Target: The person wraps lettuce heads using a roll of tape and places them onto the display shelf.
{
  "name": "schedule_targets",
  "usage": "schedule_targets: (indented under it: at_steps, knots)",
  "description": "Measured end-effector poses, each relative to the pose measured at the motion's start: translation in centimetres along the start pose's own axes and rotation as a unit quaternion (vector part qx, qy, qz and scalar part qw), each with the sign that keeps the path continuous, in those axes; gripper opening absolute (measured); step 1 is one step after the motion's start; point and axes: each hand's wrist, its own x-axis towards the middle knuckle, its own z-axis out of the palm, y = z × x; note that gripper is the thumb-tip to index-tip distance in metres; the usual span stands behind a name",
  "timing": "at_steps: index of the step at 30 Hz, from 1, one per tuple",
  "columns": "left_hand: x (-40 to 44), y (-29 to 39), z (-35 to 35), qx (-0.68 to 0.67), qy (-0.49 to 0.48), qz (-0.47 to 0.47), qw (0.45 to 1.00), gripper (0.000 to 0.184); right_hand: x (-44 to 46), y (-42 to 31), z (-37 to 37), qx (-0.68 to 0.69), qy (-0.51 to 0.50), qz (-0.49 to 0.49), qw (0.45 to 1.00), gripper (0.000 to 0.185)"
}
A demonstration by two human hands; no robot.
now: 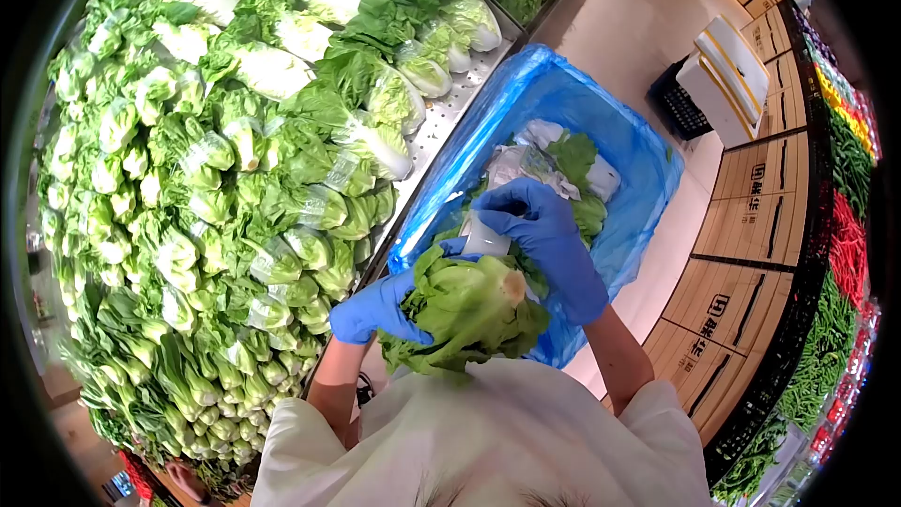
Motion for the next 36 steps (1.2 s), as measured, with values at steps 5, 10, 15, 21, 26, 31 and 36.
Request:
schedule_targets:
  at_steps: [5,10,15,21,26,31,36]
  knots:
    - [-0.6,-0.2,0.3,0.001,0.002,0.010,1.000,0.100,0.5,0.5,0.2,-0.189,-0.020,-0.168,0.967,0.010]
    - [-1.8,-2.4,-0.7,0.018,0.011,0.023,1.000,0.100,1.7,0.1,-0.6,-0.008,-0.103,-0.059,0.993,0.014]
    - [-2.7,-3.3,-1.3,-0.030,0.015,0.005,0.999,0.098,1.5,0.2,-0.5,0.097,-0.131,0.055,0.985,0.019]
    - [-2.8,-2.2,-0.8,-0.077,0.061,0.024,0.995,0.098,-0.7,1.2,-0.5,0.144,-0.006,-0.002,0.990,0.019]
    - [-3.1,-2.4,-1.0,-0.104,0.062,-0.009,0.993,0.099,-1.7,1.2,0.2,0.090,-0.057,-0.081,0.991,0.021]
    - [-2.8,-2.3,-0.9,-0.045,0.061,0.012,0.997,0.097,-0.9,2.4,0.8,0.055,-0.013,-0.151,0.987,0.017]
    - [-2.6,-3.2,-1.3,-0.033,0.071,0.005,0.997,0.097,0.2,3.4,0.6,-0.089,-0.009,-0.213,0.973,0.014]
